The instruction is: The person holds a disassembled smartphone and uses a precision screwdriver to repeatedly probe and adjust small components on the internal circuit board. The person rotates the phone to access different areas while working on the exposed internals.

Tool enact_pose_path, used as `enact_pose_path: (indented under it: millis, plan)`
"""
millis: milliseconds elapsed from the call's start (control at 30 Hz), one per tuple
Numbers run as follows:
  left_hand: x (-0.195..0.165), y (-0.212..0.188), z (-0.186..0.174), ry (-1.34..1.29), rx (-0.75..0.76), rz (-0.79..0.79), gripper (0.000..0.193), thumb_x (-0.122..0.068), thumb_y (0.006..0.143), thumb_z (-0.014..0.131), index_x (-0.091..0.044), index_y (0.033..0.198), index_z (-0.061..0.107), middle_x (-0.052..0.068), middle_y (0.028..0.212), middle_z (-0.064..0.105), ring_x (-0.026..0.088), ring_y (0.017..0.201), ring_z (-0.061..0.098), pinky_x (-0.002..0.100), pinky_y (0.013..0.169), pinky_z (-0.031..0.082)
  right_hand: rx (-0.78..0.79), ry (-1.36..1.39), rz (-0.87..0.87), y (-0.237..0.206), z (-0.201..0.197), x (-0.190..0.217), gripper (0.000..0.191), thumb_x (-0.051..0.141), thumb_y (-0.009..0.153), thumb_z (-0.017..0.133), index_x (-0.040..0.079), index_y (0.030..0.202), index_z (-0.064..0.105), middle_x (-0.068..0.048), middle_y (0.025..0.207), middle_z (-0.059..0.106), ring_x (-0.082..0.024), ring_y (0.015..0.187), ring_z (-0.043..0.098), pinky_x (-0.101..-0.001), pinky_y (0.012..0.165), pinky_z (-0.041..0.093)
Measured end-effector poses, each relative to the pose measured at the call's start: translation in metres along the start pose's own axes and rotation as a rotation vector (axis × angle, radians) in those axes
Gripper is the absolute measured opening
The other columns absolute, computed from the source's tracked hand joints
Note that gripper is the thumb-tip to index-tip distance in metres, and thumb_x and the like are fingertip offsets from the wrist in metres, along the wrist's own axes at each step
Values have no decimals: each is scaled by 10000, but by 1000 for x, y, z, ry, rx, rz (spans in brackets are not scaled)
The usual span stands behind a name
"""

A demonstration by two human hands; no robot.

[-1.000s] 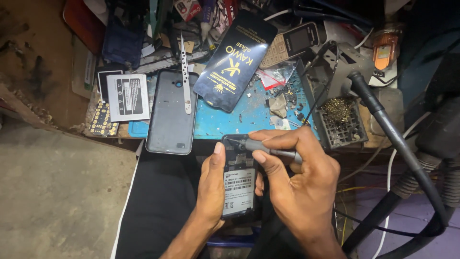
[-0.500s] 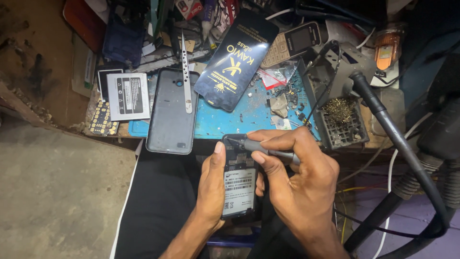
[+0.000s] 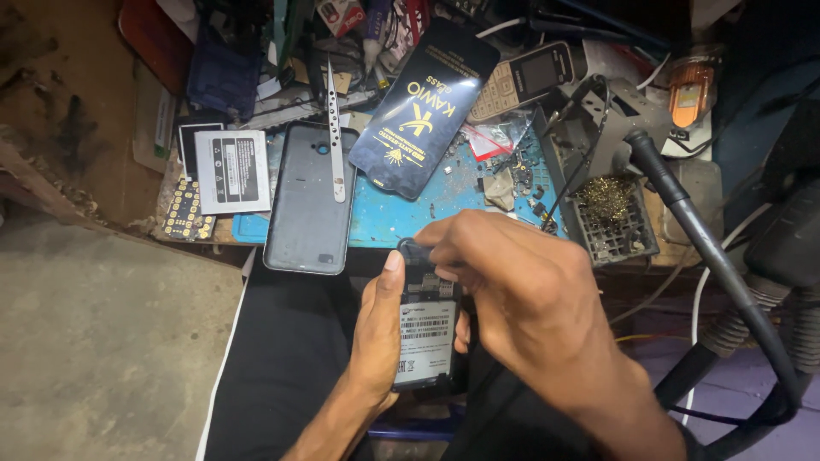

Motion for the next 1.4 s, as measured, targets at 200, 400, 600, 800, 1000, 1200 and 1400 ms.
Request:
enact_pose_path:
  millis: [200, 400, 600, 800, 1000, 1200, 1400]
  plan:
    - [-2, -1, 1, 70, 28, -10, 720, -585, 1063, 305, 53, 1057, 639, 158, 713, 670, 225, 600, 671, 323, 588, 580, 171, -59, -59, 13, 4, 4, 251, -143, 802, 606, 5, 1003, 590, -117, 871, 682, -280, 827, 719, -377, 689, 560]
    - [0, 1, -1, 30, 34, -39, 729, -590, 1056, 302, 54, 1036, 644, 165, 708, 677, 228, 595, 671, 327, 576, 578, 242, -7, -135, 20, 2, 6, 279, -128, 793, 603, 6, 1037, 594, -130, 916, 677, -315, 905, 705, -401, 758, 561]
    - [-3, 0, -2, 80, 53, -15, 744, -602, 1060, 300, 58, 1036, 645, 170, 700, 674, 230, 599, 674, 328, 585, 578, 371, -16, -218, 25, 4, 5, 293, -103, 790, 633, 2, 1062, 601, -120, 874, 658, -298, 841, 690, -417, 740, 543]
    - [1, 0, -3, 43, 58, -55, 744, -604, 1052, 305, 53, 1034, 654, 171, 701, 676, 233, 603, 681, 327, 585, 582, 350, -20, -242, 25, 4, 6, 350, -129, 699, 604, 3, 1023, 587, -134, 864, 648, -335, 871, 687, -444, 739, 527]
    - [6, -2, -2, -19, 61, -48, 692, -590, 1056, 294, 24, 1086, 611, 160, 698, 670, 225, 591, 682, 321, 576, 603, 82, -42, -78, 11, 10, -2, 274, -185, 768, 577, -5, 973, 594, -130, 856, 696, -275, 781, 741, -349, 649, 580]
    - [17, -3, -22, 61, -101, -63, 628, -549, 1038, 333, -17, 1178, 635, 119, 864, 717, 171, 665, 707, 304, 582, 592, -182, -4, 92, -12, 13, -8, 225, -185, 794, 582, -19, 941, 544, -148, 981, 730, -267, 924, 795, -313, 750, 653]
    - [26, -2, -36, -17, -193, -14, 524, -499, 1078, 404, -56, 1246, 628, 78, 1016, 690, 136, 839, 677, 274, 702, 584, -409, -112, 259, -34, 24, -5, 179, -57, 836, 762, -22, 886, 594, -144, 854, 715, -240, 737, 740, -316, 619, 563]
Point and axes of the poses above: each hand's wrist, its own y-axis towards the middle knuckle, its own z-axis out of the palm, x = y × z, the point moved 8 cm from there along y, towards the middle knuckle
